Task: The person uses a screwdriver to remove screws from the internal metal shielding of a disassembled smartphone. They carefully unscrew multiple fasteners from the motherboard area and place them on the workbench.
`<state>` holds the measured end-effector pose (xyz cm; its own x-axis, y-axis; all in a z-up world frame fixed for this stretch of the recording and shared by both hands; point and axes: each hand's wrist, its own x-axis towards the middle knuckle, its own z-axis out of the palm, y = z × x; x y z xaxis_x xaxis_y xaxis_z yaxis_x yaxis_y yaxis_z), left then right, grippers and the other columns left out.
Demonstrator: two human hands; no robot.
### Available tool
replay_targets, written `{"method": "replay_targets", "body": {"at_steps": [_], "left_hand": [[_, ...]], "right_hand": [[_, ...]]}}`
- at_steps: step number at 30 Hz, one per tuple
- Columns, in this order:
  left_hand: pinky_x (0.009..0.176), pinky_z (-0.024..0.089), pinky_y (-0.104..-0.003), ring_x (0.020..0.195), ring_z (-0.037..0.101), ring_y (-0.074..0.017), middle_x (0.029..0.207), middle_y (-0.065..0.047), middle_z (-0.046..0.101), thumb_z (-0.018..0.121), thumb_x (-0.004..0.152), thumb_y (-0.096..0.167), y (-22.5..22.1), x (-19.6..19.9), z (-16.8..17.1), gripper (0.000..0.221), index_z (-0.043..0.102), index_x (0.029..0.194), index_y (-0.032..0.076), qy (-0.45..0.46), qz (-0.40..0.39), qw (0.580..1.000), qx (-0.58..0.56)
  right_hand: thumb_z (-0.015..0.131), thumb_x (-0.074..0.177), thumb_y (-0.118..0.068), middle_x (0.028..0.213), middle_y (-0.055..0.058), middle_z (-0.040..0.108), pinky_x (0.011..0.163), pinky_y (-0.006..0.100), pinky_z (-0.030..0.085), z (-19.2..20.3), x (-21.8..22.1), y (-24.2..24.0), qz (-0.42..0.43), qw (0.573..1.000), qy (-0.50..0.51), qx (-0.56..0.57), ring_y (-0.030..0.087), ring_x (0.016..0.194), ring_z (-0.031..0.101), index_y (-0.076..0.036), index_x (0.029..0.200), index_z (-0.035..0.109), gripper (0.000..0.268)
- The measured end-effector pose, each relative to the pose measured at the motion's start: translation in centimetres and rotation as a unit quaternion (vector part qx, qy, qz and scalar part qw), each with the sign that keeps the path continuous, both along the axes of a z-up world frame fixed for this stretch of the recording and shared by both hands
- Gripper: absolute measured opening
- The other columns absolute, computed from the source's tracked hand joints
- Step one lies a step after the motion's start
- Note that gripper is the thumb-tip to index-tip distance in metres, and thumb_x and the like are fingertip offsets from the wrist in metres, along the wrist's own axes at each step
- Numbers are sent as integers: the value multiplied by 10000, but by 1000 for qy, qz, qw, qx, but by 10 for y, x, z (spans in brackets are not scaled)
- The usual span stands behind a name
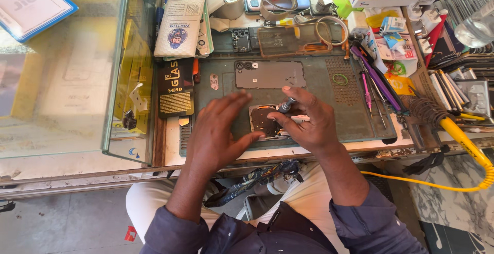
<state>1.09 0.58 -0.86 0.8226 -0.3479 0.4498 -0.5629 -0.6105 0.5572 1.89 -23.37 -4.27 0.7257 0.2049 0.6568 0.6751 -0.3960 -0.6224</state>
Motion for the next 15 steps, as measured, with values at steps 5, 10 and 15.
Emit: {"method": "replay_targets", "body": {"at_steps": [5, 10, 15], "left_hand": [[1017, 440, -458, 1246, 566, -345, 1384, -130, 624, 843, 747, 497, -1, 0, -1, 789, 627, 1361, 50, -12, 12, 1000, -7], [990, 425, -461, 1215, 575, -329, 1330, -105, 659, 838, 725, 530, -4, -3, -5, 720, 694, 1251, 61, 0, 7, 998, 61], [980, 428, -462, 1200, 580, -319, 1279, -90, 682, 835, 717, 541, -4, -5, -5, 717, 709, 1235, 62, 12, 14, 997, 68]], "right_hand": [[857, 887, -26, 1112, 123, 720, 782, 267, 648, 5, -2, 2, -6, 1000, -9, -6, 155, 949, 756, -103, 1411, 527, 624], [762, 957, 6, 1070, 114, 769, 882, 296, 657, 9, -2, -3, 38, 997, 71, 3, 180, 1007, 787, -91, 1462, 474, 590], [691, 983, 31, 1135, 133, 759, 940, 309, 655, 13, 1, -6, 93, 988, 119, 32, 195, 1068, 776, -82, 1481, 433, 572]]}}
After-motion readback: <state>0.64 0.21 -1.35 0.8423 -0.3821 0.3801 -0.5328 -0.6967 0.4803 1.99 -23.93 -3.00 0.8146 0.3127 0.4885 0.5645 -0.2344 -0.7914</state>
